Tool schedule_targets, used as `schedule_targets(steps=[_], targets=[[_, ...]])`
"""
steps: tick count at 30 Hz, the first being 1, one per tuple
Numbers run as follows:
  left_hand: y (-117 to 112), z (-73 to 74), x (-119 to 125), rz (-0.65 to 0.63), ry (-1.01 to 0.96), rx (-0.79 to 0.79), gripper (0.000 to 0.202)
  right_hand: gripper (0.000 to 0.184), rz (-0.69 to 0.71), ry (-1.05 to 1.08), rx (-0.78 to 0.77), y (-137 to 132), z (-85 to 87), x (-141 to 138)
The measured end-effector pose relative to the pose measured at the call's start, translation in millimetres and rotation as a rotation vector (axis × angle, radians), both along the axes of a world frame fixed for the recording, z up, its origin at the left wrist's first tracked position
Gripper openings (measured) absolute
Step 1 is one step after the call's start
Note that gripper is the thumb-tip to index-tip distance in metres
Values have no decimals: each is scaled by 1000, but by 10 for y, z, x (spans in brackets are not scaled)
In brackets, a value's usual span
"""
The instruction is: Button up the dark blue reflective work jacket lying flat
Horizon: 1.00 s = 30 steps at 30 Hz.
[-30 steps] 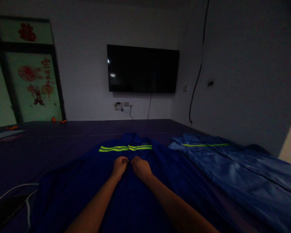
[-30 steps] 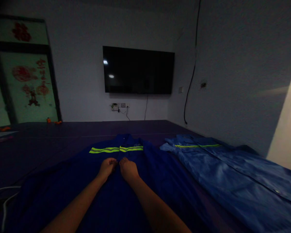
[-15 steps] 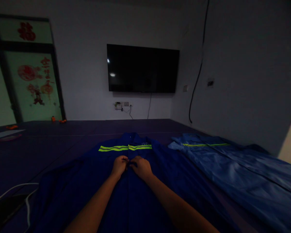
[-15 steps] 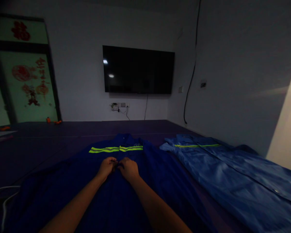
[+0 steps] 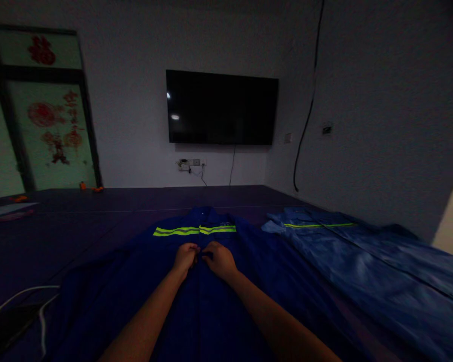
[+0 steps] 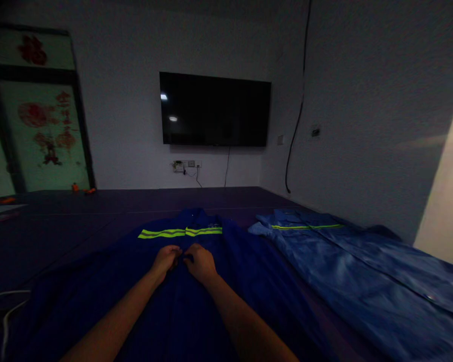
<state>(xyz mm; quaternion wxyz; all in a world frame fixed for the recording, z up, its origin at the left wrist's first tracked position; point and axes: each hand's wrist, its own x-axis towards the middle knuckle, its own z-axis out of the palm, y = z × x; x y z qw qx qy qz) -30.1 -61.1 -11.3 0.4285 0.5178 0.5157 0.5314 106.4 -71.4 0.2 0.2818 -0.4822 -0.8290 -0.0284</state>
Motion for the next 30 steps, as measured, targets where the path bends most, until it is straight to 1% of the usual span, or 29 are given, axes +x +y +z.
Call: schedule_targets(steps=[3,8,12,16,21,26,30], targets=[[-3,19,-4,5,-19,-13,24,23,39,26,9,16,-12,4],[4,12,-7,-7,-60,-8,27,23,39,10,-5,2,12,4],[13,4,-3,8,-66,-18,25,24,66,-63,-2,-28,50,11],[18,0,1,12,-84,-17,19,25,78,-184,19,-67,87,12],[17,-10,-10,-9,-115,-3,10,28,40,-294,12,-122,122,-13],[19,-26,-22,-32,-126,15,11,29,-11,-331,-18,-118,114,-50],[23,-37,-10,-26,-130,33,13,29,-63,-297,-37,-79,87,-68]])
